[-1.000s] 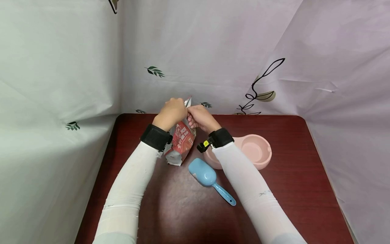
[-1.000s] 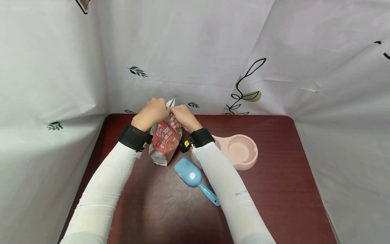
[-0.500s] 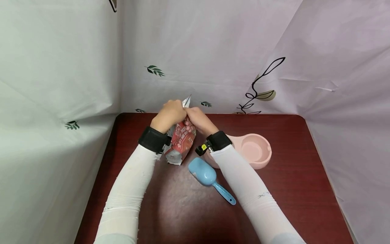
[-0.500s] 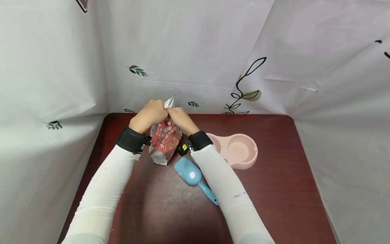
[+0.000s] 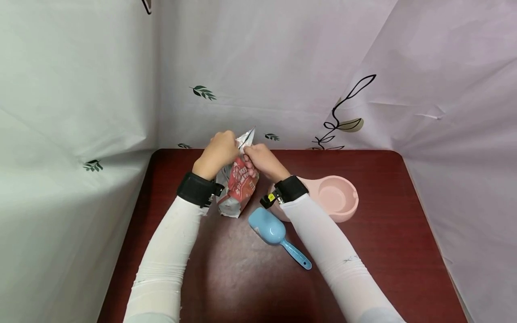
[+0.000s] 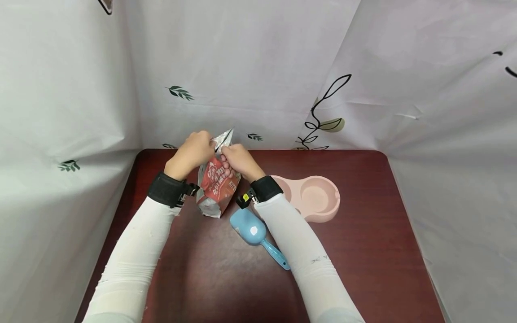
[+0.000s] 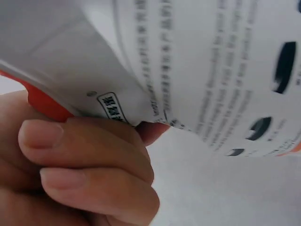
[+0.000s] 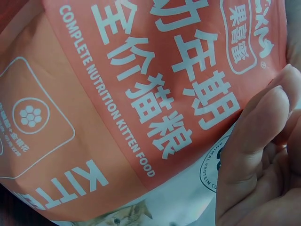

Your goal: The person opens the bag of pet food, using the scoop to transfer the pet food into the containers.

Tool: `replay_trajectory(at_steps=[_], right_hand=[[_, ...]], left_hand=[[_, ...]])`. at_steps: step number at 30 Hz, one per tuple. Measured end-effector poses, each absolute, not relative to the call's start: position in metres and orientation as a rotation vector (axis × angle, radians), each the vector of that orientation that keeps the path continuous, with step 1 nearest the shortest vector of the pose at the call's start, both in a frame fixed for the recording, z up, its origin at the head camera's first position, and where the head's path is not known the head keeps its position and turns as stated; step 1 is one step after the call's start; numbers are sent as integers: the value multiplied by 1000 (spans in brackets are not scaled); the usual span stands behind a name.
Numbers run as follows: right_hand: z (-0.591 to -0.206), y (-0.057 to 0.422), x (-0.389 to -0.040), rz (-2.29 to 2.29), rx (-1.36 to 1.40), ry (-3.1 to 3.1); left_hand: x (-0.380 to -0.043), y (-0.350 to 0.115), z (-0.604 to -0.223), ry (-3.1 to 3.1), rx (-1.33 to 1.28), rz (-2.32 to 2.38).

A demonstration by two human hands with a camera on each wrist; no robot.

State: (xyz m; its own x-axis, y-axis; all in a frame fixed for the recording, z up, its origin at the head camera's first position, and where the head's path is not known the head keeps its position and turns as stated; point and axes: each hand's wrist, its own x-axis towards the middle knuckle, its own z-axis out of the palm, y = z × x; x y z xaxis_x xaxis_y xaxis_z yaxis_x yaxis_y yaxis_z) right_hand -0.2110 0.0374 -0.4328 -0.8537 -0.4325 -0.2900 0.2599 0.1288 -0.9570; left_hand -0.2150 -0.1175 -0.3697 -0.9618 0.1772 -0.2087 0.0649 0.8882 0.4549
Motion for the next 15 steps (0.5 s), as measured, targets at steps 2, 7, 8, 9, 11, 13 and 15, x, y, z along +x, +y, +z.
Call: replay_trajectory(at_steps=[2,7,8,9,11,13,15], right_hand=[[-434,40,-211,-1776,-172,1904],[-434,46,-210,-1778,-176,1925],[-433,47,-210,-1777,-171,1924],[-433,48,-210,-1773,-168,1928],[-432,51,-211,-1768,-158,1935],[-430,53,-212,-1768,-154,1958],[-428,56,-213,-1769,-161,1999]], left_hand=[[-214,-118,-371,2808,179,673],[-213,-120,-372,2832,170,676],[-213,-120,-372,2839,172,675],[-212,-121,-372,2844,175,673],[-211,-121,-371,2850,176,669],[-210,-121,-369,2858,174,669],[-208,-121,-367,2870,166,678]])
